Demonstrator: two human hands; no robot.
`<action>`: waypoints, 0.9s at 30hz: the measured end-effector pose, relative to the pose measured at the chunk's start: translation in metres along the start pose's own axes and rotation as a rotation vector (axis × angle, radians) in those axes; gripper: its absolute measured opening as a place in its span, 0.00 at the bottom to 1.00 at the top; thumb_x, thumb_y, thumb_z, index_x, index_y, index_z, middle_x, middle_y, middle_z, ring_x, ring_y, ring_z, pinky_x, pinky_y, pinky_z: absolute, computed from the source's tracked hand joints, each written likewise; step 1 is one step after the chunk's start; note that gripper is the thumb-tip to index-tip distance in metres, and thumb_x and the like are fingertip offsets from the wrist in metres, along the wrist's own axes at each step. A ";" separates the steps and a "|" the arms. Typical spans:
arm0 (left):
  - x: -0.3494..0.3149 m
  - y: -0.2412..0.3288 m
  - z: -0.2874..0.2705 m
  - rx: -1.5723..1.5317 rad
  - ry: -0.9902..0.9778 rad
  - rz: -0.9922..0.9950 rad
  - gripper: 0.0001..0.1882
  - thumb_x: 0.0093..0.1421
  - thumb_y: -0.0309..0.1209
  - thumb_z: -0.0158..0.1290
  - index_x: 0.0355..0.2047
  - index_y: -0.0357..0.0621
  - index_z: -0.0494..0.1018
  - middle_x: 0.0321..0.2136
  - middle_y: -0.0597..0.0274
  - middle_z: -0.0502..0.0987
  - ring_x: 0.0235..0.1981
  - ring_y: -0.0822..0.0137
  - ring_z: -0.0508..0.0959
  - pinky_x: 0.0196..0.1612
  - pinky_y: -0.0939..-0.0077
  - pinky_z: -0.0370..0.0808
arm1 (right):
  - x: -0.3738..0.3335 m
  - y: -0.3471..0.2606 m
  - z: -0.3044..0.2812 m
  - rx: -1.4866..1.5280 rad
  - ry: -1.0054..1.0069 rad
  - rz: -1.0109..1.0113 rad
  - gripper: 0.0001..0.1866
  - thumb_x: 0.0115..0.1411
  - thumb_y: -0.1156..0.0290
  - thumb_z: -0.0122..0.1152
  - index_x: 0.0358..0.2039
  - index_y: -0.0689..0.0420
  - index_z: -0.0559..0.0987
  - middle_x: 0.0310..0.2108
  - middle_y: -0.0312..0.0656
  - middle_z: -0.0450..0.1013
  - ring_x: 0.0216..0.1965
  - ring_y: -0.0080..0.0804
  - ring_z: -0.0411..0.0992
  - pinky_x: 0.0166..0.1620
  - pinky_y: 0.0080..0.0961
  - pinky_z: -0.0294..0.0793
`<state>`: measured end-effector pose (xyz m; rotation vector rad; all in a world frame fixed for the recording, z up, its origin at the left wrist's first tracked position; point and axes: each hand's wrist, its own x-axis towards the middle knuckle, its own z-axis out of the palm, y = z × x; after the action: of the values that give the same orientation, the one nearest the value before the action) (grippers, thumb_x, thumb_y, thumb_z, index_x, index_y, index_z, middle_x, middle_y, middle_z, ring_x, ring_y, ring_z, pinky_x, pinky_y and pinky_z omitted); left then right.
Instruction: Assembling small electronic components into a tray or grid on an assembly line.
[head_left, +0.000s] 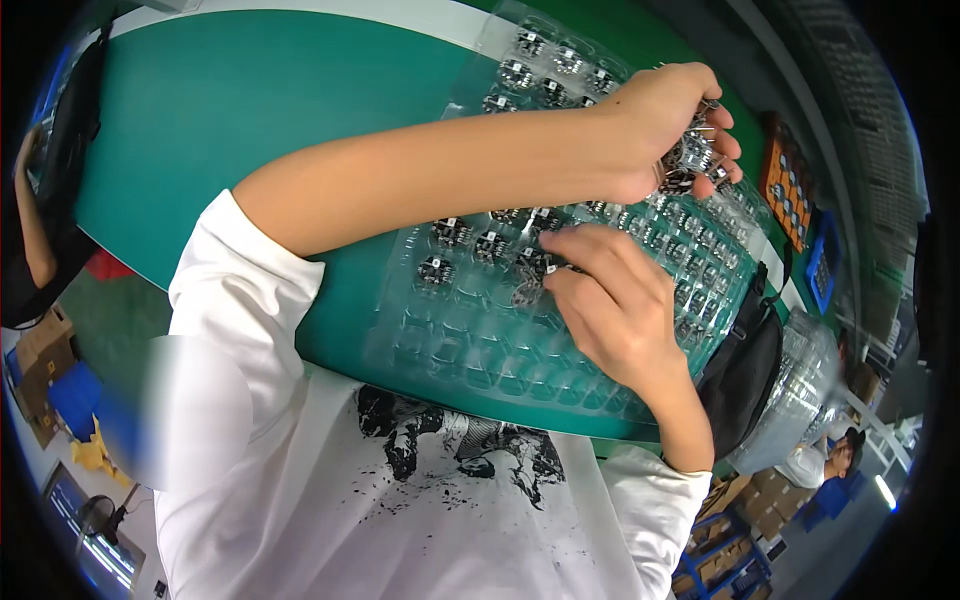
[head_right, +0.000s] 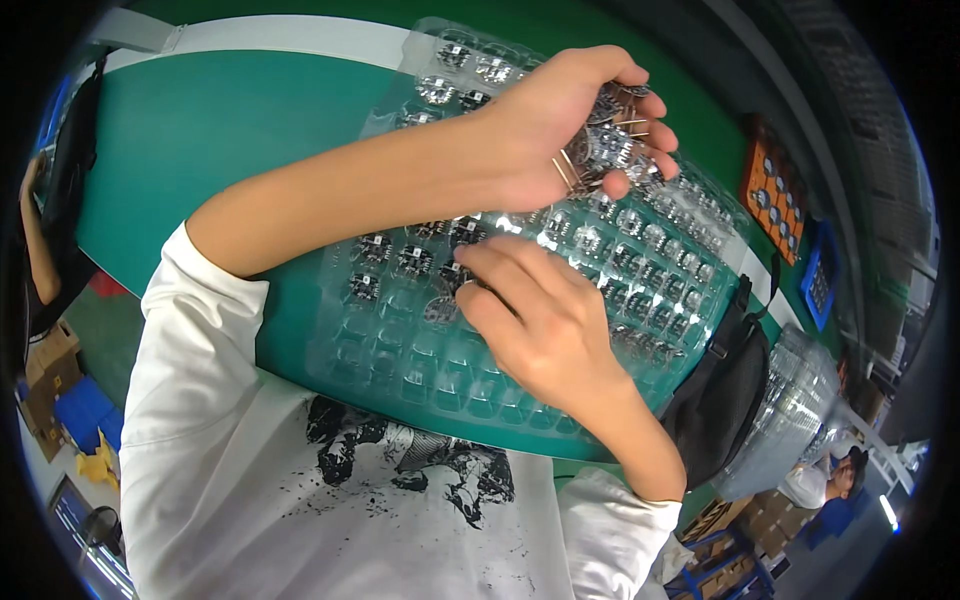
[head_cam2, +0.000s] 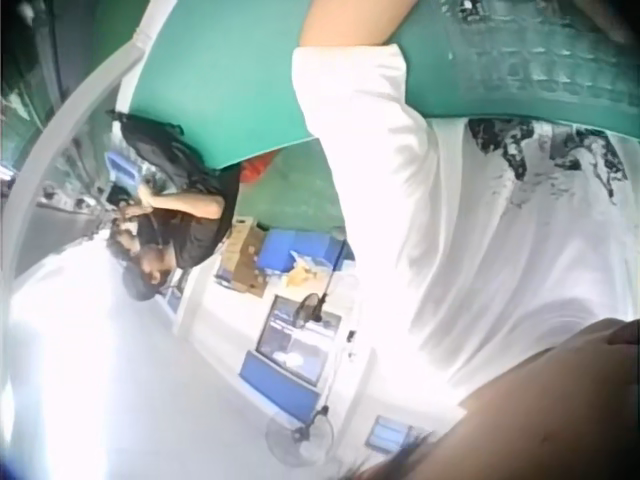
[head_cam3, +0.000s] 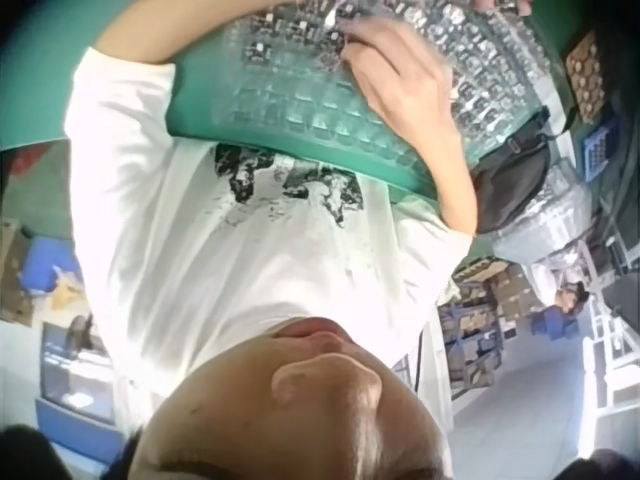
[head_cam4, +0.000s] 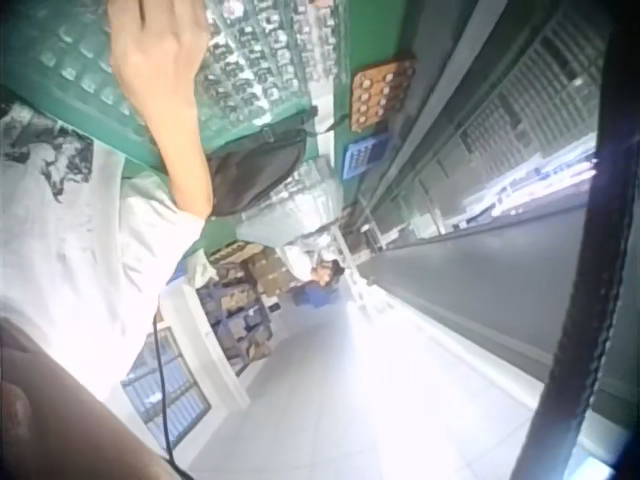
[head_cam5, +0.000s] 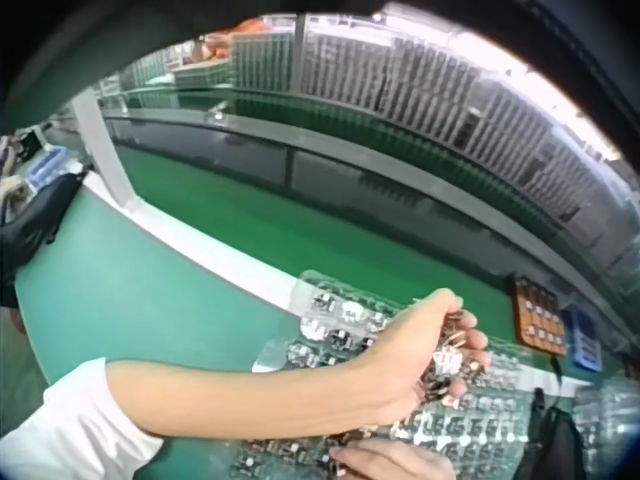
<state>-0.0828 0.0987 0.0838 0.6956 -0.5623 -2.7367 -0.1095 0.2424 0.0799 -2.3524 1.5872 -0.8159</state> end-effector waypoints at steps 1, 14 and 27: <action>0.001 -0.002 0.000 0.001 -0.001 0.005 0.13 0.61 0.38 0.45 0.29 0.40 0.69 0.26 0.52 0.76 0.30 0.56 0.81 0.18 0.71 0.70 | -0.001 0.000 0.001 -0.055 -0.003 -0.001 0.15 0.35 0.82 0.65 0.28 0.61 0.76 0.36 0.43 0.75 0.35 0.42 0.73 0.33 0.33 0.76; 0.017 -0.013 0.010 0.025 -0.015 0.010 0.14 0.62 0.37 0.45 0.29 0.38 0.69 0.25 0.51 0.76 0.29 0.55 0.81 0.19 0.71 0.71 | -0.010 0.001 -0.011 -0.005 -0.073 0.108 0.16 0.40 0.73 0.68 0.33 0.61 0.78 0.32 0.40 0.69 0.31 0.36 0.67 0.31 0.30 0.62; 0.026 -0.036 0.025 0.046 -0.050 0.033 0.13 0.62 0.37 0.44 0.30 0.39 0.69 0.26 0.51 0.77 0.30 0.56 0.81 0.18 0.70 0.70 | -0.040 -0.013 -0.001 -0.102 -0.045 0.244 0.18 0.44 0.75 0.66 0.38 0.61 0.77 0.28 0.38 0.69 0.30 0.35 0.66 0.32 0.31 0.62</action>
<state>-0.1231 0.1295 0.0777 0.6245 -0.6435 -2.7251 -0.1108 0.2842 0.0731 -2.1652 1.8900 -0.6389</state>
